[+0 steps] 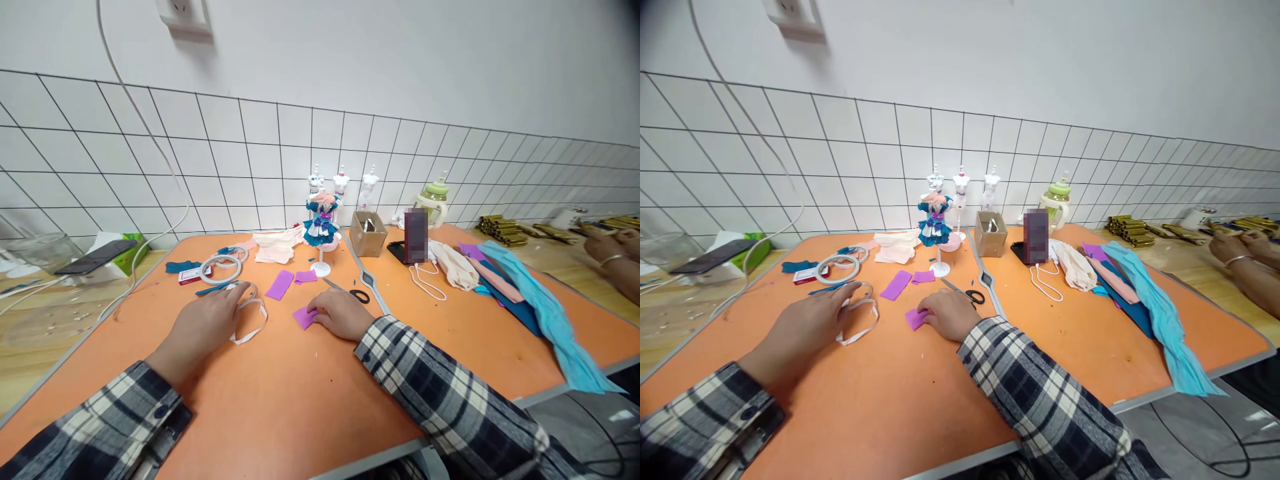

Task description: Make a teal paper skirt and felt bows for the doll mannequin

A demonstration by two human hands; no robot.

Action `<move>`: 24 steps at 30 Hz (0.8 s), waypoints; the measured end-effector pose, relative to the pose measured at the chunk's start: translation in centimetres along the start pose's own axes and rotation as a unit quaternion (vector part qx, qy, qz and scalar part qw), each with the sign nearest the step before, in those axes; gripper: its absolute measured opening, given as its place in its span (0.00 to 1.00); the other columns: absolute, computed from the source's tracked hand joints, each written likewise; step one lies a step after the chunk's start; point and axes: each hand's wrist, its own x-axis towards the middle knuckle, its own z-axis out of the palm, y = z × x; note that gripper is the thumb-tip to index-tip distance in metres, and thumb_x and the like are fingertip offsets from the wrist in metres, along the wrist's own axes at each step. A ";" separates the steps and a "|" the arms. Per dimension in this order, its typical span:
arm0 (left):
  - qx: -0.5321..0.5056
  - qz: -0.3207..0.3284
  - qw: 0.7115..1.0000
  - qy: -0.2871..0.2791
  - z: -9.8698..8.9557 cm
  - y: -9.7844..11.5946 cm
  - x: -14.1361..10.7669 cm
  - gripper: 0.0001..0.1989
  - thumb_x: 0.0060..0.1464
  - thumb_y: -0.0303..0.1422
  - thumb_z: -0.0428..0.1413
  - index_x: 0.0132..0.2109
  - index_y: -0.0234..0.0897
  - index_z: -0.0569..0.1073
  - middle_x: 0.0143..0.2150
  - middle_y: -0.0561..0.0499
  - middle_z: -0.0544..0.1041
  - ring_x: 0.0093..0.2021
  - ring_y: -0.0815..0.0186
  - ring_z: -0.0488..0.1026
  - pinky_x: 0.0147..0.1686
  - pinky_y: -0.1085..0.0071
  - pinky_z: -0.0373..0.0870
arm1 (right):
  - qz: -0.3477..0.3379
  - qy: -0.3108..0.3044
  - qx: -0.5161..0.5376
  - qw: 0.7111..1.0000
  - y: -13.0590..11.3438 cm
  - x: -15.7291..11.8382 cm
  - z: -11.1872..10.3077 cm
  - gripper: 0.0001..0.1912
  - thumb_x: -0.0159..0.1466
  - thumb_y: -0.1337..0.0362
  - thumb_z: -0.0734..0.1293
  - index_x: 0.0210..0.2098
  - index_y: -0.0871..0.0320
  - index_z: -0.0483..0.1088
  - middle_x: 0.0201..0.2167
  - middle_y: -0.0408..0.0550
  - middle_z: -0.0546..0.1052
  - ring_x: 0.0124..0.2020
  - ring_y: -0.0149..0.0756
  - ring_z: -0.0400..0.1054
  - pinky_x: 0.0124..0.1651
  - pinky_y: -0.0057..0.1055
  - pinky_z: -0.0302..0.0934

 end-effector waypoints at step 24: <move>-0.083 0.209 0.970 -0.096 2.6 7.2 -0.8 0.29 0.55 0.26 0.48 0.65 0.43 0.65 0.66 0.47 0.68 0.68 0.50 0.57 0.66 0.41 0.45 | -0.007 -0.017 -0.022 1.000 0.1 -0.7 -0.3 0.08 0.64 0.68 0.65 0.39 0.58 0.76 0.37 0.48 0.78 0.42 0.38 0.68 0.47 0.34 0.58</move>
